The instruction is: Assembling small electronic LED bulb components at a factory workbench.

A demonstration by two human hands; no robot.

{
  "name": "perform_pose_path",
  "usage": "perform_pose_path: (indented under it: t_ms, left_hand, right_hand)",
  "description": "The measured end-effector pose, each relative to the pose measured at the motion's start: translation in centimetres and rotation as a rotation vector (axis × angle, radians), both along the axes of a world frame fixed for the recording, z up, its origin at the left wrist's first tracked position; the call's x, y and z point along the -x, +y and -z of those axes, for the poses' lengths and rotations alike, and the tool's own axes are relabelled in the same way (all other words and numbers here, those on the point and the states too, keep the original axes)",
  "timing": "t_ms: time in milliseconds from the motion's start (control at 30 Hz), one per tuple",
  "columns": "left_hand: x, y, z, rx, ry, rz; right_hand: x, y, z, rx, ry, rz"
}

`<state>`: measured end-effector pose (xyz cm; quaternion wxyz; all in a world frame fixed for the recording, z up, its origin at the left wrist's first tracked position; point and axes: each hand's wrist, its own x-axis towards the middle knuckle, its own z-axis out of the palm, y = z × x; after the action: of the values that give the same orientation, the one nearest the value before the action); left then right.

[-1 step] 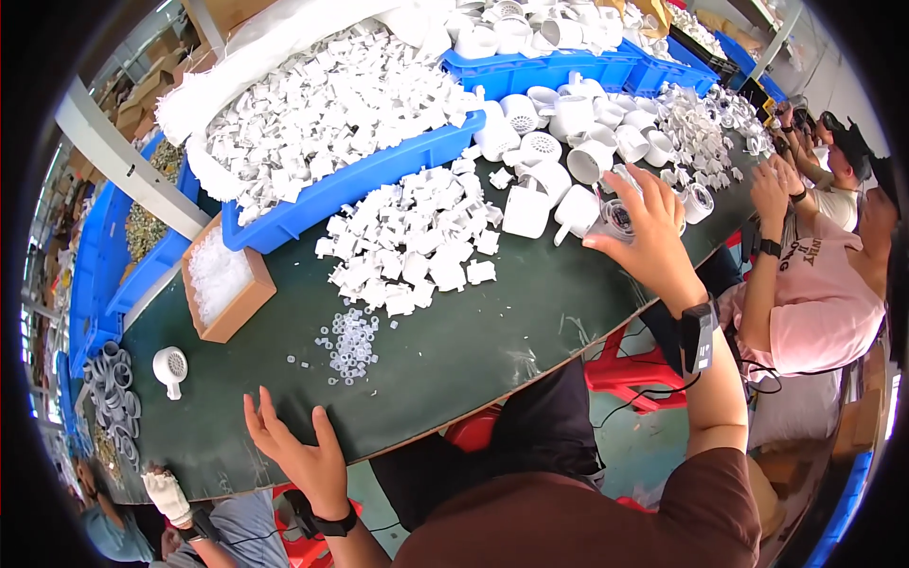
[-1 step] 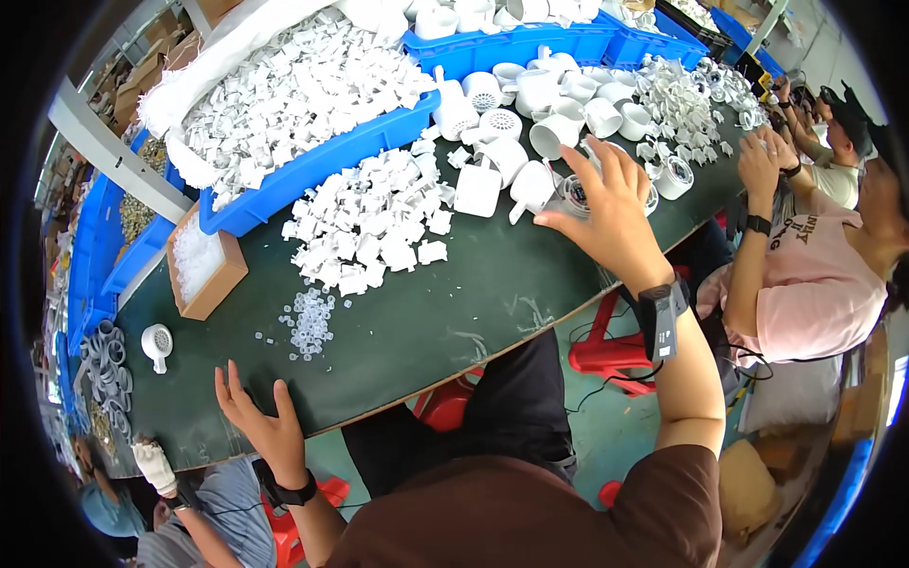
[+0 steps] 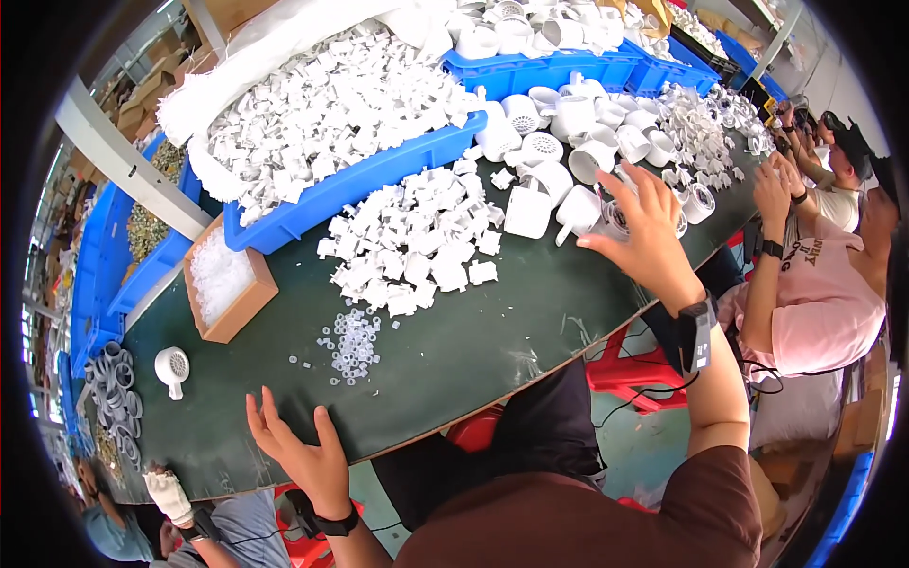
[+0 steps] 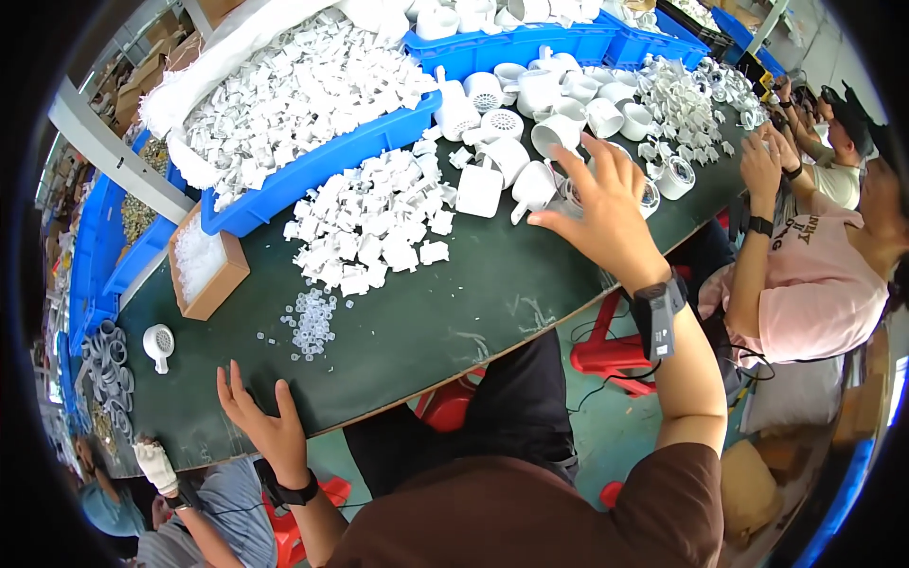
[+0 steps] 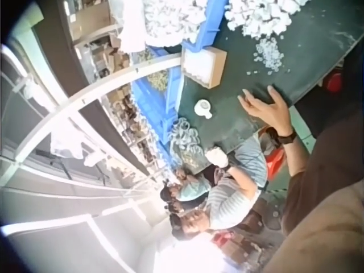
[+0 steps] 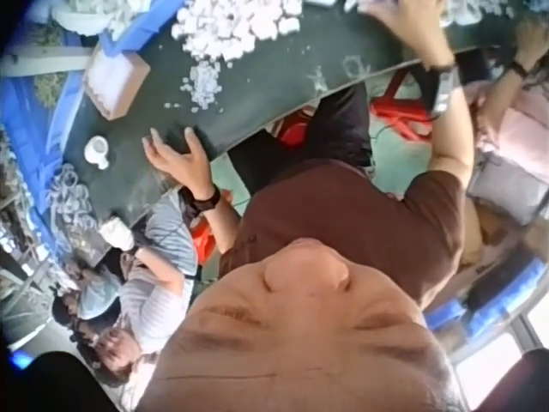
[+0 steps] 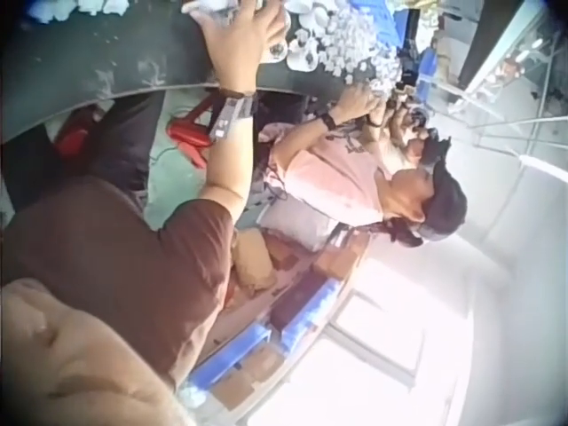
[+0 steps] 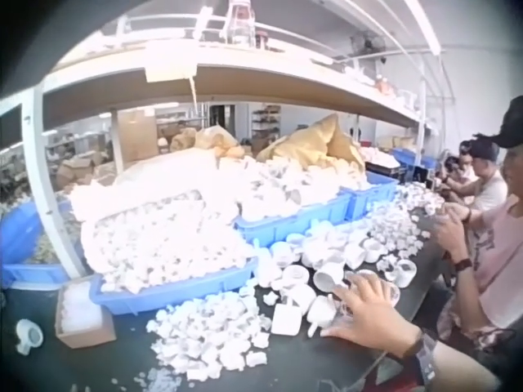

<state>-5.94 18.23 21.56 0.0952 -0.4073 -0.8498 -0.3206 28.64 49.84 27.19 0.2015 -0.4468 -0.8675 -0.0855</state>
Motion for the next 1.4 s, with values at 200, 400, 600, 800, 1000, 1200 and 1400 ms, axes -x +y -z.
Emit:
perform_pose_path:
  t_ms: [200, 400, 600, 800, 1000, 1200, 1400]
  left_hand:
    - [-0.1, -0.1, 0.3, -0.052, -0.053, -0.034]
    - [-0.3, 0.0, 0.1, -0.065, -0.044, -0.042]
    - [-0.2, 0.0, -0.2, -0.073, -0.01, -0.014]
    - [-0.1, -0.4, 0.4, -0.102, -0.042, -0.007]
    - [-0.2, -0.1, -0.1, -0.103, -0.019, 0.003]
    - [-0.3, -0.1, 0.3, -0.127, -0.01, 0.021]
    - [-0.4, -0.5, 0.0, -0.097, -0.026, -0.011]
  right_hand:
    - [3.5, 3.6, 0.0, 0.326, 0.215, -0.1]
    - [3.8, 4.2, -0.5, 0.058, 0.15, -0.168]
    - [7.0, 2.8, 0.3, 0.025, 0.007, -0.257]
    - [7.6, 5.0, 1.0, 0.119, -0.033, -0.09]
    - [10.1, 6.3, 1.3, -0.124, -0.15, -0.293]
    - [13.7, 6.9, 3.3, -0.052, -0.252, -0.307]
    - [10.9, 4.4, -0.8, 0.066, 0.139, -0.362]
